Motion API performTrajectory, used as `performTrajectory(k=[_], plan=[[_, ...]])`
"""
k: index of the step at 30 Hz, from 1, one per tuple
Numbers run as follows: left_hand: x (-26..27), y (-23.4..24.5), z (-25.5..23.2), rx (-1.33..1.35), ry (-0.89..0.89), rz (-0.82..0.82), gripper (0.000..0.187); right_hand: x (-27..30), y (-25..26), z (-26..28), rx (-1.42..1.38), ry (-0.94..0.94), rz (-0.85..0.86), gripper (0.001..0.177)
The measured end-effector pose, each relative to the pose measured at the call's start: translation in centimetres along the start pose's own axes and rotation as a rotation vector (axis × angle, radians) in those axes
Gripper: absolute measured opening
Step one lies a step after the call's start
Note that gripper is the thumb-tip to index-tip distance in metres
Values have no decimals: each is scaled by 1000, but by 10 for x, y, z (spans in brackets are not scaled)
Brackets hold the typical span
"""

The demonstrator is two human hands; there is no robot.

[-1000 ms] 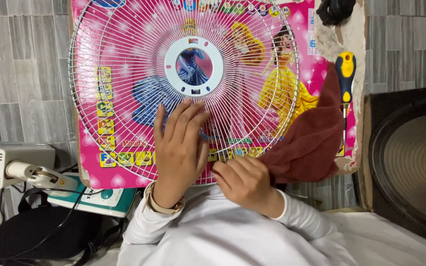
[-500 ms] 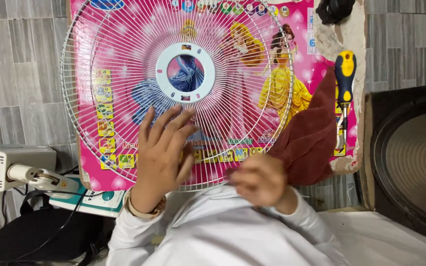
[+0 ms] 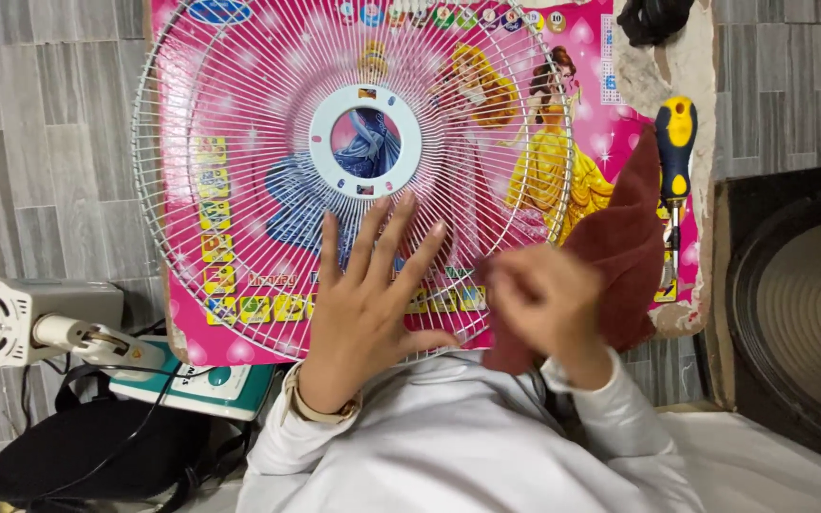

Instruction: Cleaning and inspecting a fan grill using a cloth

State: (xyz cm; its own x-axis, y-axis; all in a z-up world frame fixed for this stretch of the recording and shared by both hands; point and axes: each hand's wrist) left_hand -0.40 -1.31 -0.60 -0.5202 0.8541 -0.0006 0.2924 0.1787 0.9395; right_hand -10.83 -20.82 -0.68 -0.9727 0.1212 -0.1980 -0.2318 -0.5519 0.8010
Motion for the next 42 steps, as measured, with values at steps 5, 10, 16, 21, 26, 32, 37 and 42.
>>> performTrajectory(k=[5, 10, 16, 21, 26, 32, 37, 42], plan=[[-1, -2, 2, -17, 9, -1, 119, 1, -9, 18, -29, 20, 39, 23], [0, -4, 2, -35, 14, 7, 120, -6, -1, 2, 13, 9, 14, 19], [0, -2, 1, -4, 2, 1, 110, 2, -15, 29, -7, 197, 107, 17], [-1, -3, 1, -24, 6, -8, 116, 16, -5, 8, -5, 31, 124, 39], [-1, -5, 1, -36, 12, -3, 119, 43, -6, -26, -1003, -55, -124, 20], [-1, -4, 0, -37, 11, 4, 116, 46, -3, -40, -1463, -157, -349, 17], [-1, -5, 1, -23, 4, -1, 119, 32, -20, -29, -176, -172, -283, 25], [0, -7, 1, -41, 9, 8, 118, 26, -24, -2, 78, 21, -81, 32]])
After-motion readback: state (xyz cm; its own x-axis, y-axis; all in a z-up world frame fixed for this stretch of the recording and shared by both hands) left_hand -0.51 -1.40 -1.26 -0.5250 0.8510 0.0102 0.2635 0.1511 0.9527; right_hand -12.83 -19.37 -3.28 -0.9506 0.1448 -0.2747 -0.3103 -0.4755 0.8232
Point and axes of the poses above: each hand's wrist, its own x-axis away from the middle knuckle, its own y-axis out of the back of the hand, z = x × y, and after that the axes turned 13 degrees about z, right-handed
